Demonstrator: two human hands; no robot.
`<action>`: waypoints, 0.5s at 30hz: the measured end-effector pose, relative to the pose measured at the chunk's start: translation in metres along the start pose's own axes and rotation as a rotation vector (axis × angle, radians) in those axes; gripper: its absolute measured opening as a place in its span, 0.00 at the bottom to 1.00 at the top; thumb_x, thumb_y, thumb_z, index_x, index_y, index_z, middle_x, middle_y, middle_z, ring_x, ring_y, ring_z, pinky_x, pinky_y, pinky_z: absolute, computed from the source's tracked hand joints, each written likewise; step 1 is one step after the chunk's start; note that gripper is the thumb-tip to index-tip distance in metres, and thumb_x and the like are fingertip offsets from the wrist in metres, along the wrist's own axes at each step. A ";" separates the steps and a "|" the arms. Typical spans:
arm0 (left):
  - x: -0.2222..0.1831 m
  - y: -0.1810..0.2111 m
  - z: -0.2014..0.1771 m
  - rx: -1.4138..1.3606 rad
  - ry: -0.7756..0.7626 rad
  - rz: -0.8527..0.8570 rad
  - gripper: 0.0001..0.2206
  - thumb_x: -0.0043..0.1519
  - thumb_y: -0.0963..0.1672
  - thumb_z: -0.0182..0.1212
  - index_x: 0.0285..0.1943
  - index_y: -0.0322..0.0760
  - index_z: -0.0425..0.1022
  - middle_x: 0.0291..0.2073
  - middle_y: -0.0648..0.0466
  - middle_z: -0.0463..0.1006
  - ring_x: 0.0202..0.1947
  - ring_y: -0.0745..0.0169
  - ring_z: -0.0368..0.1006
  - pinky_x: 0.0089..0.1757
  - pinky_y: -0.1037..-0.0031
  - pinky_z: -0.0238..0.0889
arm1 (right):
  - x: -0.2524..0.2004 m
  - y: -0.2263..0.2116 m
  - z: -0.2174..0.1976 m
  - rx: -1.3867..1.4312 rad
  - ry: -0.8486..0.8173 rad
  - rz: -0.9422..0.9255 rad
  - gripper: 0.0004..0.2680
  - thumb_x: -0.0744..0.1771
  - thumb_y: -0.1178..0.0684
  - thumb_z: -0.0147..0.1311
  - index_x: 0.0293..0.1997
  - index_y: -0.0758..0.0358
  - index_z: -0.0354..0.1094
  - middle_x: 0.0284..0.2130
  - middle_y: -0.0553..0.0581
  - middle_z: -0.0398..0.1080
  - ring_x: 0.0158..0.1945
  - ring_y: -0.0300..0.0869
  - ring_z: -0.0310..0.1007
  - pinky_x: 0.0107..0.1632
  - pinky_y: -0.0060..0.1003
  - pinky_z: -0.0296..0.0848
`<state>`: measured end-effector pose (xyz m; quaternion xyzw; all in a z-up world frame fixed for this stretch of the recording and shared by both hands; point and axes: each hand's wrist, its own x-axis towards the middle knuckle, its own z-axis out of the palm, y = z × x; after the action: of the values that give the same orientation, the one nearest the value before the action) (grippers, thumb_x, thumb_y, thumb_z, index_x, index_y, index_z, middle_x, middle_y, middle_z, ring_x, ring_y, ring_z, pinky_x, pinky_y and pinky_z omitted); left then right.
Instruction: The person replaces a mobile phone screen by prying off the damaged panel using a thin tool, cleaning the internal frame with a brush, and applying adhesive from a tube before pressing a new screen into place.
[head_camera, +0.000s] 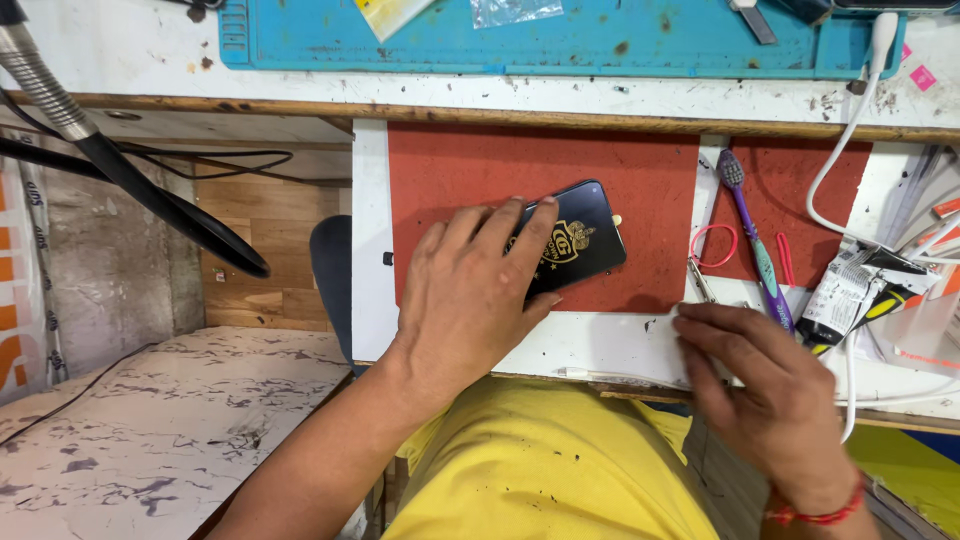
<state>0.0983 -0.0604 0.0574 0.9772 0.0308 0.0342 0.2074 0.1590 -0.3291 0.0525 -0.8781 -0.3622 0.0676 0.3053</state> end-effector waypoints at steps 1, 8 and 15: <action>0.000 0.000 0.000 -0.004 0.008 0.010 0.37 0.47 0.50 0.77 0.65 0.35 0.68 0.54 0.45 0.76 0.53 0.46 0.71 0.49 0.56 0.66 | -0.001 -0.005 0.007 0.051 0.032 0.031 0.09 0.63 0.63 0.61 0.46 0.65 0.76 0.44 0.57 0.76 0.46 0.45 0.79 0.47 0.37 0.78; 0.007 0.001 0.000 -0.093 0.103 -0.076 0.43 0.42 0.50 0.78 0.66 0.23 0.67 0.48 0.40 0.75 0.48 0.43 0.72 0.49 0.56 0.68 | 0.004 -0.031 0.049 0.666 0.005 0.358 0.17 0.64 0.62 0.61 0.59 0.68 0.65 0.52 0.59 0.72 0.53 0.41 0.76 0.55 0.36 0.78; 0.006 0.011 0.000 -0.657 0.309 -0.283 0.40 0.48 0.54 0.77 0.65 0.25 0.69 0.46 0.46 0.77 0.45 0.58 0.78 0.46 0.70 0.74 | 0.027 -0.042 0.074 0.974 -0.130 0.361 0.22 0.68 0.66 0.55 0.69 0.68 0.50 0.53 0.57 0.66 0.57 0.40 0.68 0.56 0.36 0.73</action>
<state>0.1048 -0.0698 0.0627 0.8281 0.1835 0.1603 0.5048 0.1286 -0.2513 0.0201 -0.6770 -0.1497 0.3340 0.6385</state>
